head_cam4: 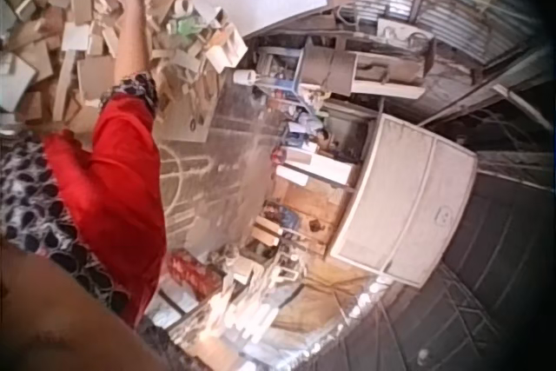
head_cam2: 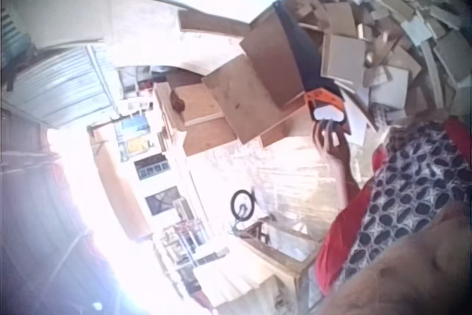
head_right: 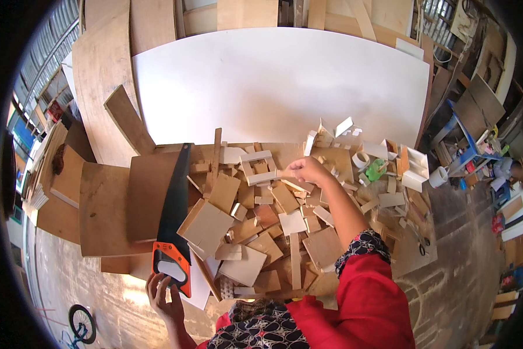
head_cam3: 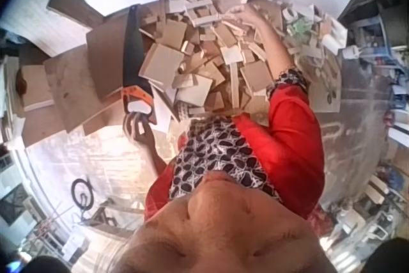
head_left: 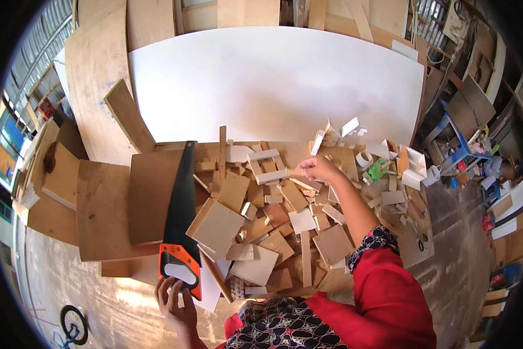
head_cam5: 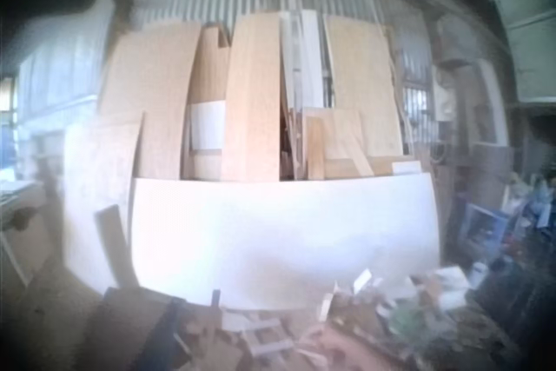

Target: The person cuts small wood pieces with scissors and applies glue with a brush to assemble a miniature house structure on a workbench.

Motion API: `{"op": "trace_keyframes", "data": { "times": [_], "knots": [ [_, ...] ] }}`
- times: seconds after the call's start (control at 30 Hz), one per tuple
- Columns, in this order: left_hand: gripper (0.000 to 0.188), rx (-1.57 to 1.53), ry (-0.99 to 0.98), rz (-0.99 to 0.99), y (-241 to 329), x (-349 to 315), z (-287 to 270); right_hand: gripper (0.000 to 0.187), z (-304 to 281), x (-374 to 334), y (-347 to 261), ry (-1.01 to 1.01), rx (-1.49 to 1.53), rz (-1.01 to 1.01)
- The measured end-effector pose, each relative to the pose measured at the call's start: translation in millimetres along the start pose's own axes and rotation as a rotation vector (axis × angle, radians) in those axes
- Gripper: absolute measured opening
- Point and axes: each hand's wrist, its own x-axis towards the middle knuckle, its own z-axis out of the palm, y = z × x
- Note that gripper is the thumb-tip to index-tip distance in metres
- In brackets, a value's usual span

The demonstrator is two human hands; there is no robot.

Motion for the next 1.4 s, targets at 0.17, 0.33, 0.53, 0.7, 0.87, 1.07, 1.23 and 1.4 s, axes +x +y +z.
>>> {"op": "trace_keyframes", "data": {
  "times": [0.17, 0.33, 0.53, 0.7, 0.87, 1.07, 1.23, 1.4],
  "knots": [
    [0.023, -0.014, 0.002, 0.012, -1, -1, 6, 0.032, 19, -9, -14, -0.132, -0.376, -0.12],
    [0.023, -0.012, -0.024, 0.034, 7, 1, 6, 0.047, 94, 10, -10, 0.348, -0.938, -0.596],
    [0.024, 0.027, 0.013, 0.047, -2, -11, -9, 0.024, 105, 22, -12, 0.403, -0.815, -0.526],
    [0.024, 0.048, 0.025, -0.023, -17, -27, -15, 0.02, 63, 4, -21, 0.518, -0.095, -0.367],
    [0.025, 0.023, 0.03, -0.046, -21, -27, -15, 0.021, 86, -43, -47, 0.356, 0.126, -0.565],
    [0.027, -0.013, -0.002, -0.028, -15, -8, -7, 0.021, 161, -99, -59, 0.089, -0.475, -0.904],
    [0.027, -0.033, -0.002, -0.038, -20, -3, -8, 0.028, 178, -121, -54, -0.167, -0.559, -0.923],
    [0.027, 0.009, 0.01, -0.06, -33, -13, -12, 0.018, 133, -45, -61, 0.097, -0.217, -0.646]
  ]
}}
